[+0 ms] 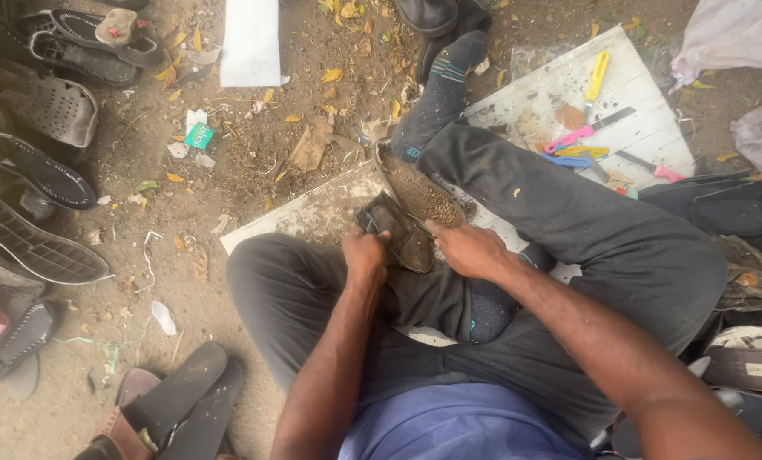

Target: The person sits on the ground and uses a knife to cut and scrape the sole of a shoe. They then use a hammer to tap the shoe and continue scraping the sole with the knife. The person handles multiple shoes and tools during the process.

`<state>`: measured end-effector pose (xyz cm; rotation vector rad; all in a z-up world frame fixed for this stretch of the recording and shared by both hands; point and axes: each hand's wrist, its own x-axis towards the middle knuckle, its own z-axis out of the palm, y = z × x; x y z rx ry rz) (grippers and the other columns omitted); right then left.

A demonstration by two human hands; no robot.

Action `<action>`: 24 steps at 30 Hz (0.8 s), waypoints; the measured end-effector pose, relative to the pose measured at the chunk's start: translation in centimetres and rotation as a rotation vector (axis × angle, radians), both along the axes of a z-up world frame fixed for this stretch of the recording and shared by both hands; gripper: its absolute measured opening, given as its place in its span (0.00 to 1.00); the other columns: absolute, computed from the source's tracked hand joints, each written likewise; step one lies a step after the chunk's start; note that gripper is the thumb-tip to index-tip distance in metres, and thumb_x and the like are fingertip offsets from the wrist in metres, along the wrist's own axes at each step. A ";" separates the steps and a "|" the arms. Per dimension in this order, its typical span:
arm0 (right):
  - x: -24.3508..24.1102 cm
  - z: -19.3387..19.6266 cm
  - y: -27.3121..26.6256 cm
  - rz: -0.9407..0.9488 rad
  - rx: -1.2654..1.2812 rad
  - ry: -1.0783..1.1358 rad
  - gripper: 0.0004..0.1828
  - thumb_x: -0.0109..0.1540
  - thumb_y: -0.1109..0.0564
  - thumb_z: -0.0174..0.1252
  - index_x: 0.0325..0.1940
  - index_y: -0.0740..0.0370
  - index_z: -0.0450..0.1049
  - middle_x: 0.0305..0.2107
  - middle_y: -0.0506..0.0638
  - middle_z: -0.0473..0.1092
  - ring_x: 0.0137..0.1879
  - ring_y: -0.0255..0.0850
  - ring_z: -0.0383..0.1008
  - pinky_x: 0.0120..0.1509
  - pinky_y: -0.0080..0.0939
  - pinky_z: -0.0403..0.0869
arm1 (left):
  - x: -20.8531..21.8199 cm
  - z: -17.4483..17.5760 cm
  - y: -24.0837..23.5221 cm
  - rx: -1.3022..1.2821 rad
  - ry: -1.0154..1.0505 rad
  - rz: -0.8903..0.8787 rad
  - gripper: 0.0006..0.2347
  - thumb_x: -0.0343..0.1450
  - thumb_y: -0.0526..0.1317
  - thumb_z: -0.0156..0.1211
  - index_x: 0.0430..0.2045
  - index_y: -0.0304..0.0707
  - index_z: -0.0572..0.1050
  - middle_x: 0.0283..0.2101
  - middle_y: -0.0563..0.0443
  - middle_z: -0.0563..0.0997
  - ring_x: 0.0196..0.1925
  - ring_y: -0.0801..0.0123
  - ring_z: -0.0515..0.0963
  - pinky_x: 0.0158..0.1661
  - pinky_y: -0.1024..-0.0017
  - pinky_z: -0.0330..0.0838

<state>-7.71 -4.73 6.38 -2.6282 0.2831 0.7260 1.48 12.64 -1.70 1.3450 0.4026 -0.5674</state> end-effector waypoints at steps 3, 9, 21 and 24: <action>0.3 0.3 0.3 0.001 0.042 -0.165 0.26 0.68 0.51 0.47 0.72 0.48 0.62 0.32 0.59 0.77 0.38 0.59 0.79 0.39 0.61 0.74 | -0.3 0.6 0.0 0.115 -0.071 -0.025 0.11 0.66 0.22 0.61 0.42 0.21 0.76 0.38 0.40 0.82 0.38 0.62 0.80 0.40 0.68 0.74; -2.2 1.9 0.0 0.104 -0.061 0.062 0.18 0.69 0.55 0.45 0.64 0.53 0.67 0.33 0.57 0.77 0.41 0.56 0.80 0.39 0.60 0.75 | -2.8 3.7 2.2 0.184 -0.158 0.007 0.10 0.68 0.25 0.59 0.42 0.25 0.76 0.41 0.42 0.82 0.41 0.64 0.81 0.43 0.70 0.74; -9.1 -0.2 -0.4 -0.298 0.182 -0.215 0.27 0.67 0.46 0.49 0.72 0.44 0.65 0.40 0.65 0.77 0.47 0.62 0.79 0.52 0.58 0.75 | -1.4 9.6 1.6 -0.083 -0.435 0.226 0.12 0.70 0.25 0.57 0.47 0.29 0.70 0.46 0.45 0.78 0.46 0.65 0.78 0.48 0.70 0.74; -8.6 -2.3 0.3 -0.219 0.189 -0.503 0.27 0.67 0.47 0.50 0.72 0.49 0.65 0.45 0.69 0.75 0.47 0.66 0.77 0.50 0.61 0.74 | -5.7 16.9 -3.6 -0.160 -0.447 -0.114 0.12 0.74 0.34 0.54 0.50 0.27 0.72 0.46 0.43 0.80 0.44 0.57 0.80 0.46 0.62 0.77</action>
